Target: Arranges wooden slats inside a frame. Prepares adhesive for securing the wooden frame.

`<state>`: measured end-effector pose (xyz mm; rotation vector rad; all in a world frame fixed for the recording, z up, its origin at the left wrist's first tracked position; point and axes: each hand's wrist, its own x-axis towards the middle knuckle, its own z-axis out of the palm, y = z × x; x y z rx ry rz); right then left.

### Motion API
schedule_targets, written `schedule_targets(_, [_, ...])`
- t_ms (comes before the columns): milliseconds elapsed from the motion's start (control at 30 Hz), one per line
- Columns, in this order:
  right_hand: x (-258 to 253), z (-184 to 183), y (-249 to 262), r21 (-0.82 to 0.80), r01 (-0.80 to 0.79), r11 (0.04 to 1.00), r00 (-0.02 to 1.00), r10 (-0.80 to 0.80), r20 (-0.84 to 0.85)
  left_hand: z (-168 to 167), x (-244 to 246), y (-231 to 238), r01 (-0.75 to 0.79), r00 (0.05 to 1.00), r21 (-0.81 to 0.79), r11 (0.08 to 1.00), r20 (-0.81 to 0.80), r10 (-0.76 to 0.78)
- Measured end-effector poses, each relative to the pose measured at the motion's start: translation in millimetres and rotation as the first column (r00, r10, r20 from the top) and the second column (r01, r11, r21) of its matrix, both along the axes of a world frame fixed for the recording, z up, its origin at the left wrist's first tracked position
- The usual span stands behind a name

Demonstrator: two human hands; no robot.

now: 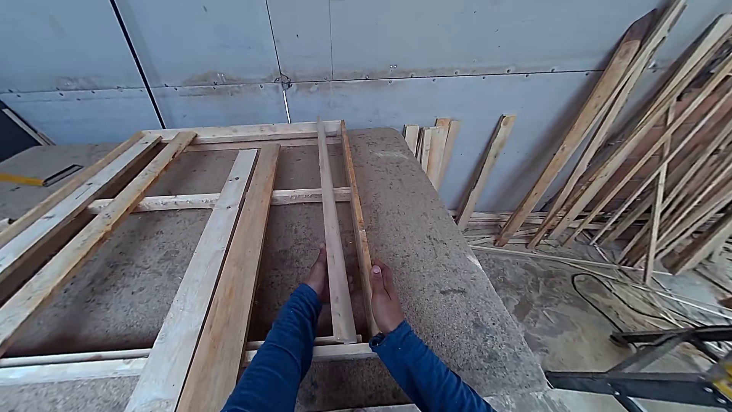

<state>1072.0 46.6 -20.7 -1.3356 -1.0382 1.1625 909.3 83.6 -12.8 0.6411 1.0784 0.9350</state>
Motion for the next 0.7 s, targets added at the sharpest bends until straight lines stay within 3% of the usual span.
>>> schedule_targets(100, [0.4,1.1,1.5,0.018,-0.01,1.0,0.989,0.008,0.15,20.6,-20.2,-4.9,-0.224,0.942,0.06,0.973,-0.243,0.232])
schedule_targets(167, [-1.4,-1.4,4.4,0.041,-0.014,0.999,0.977,0.005,0.214,46.3,-18.3,-9.0,-0.195,0.872,0.171,0.966,-0.42,0.25])
schedule_targets(200, [-1.5,-4.3,1.0,0.035,-0.018,0.999,0.976,0.01,0.216,54.2,-10.7,-13.0,-0.122,0.801,0.204,0.971,-0.558,0.218])
schedule_targets(267, [-2.1,-7.2,-2.8,0.032,-0.022,0.999,0.982,0.016,0.19,52.7,8.4,-14.8,0.034,0.536,0.187,0.982,-0.833,0.139])
schedule_targets(300, [-2.9,-6.8,-1.9,0.04,-0.026,0.999,0.985,0.019,0.172,45.5,14.9,-13.6,0.07,0.423,0.19,0.979,-0.895,0.143])
schedule_targets(333, [-3.9,-4.8,0.1,0.054,-0.028,0.998,0.987,0.02,0.156,40.1,16.7,-11.0,0.09,0.389,0.206,0.974,-0.908,0.156])
schedule_targets(467, [-4.5,-2.3,2.0,0.074,-0.014,0.997,0.989,0.003,0.145,35.5,17.9,-7.1,0.2,0.458,0.239,0.95,-0.88,0.125])
schedule_targets(600, [-8.5,-2.5,-2.0,0.053,-0.005,0.999,0.991,-0.002,0.133,29.4,20.7,-2.7,0.214,0.446,0.203,0.956,-0.891,0.089])
schedule_targets(700, [-5.9,8.3,-16.8,0.046,-0.005,0.999,0.983,-0.003,0.186,40.0,25.9,-3.8,0.248,0.322,0.149,0.957,-0.945,0.064])
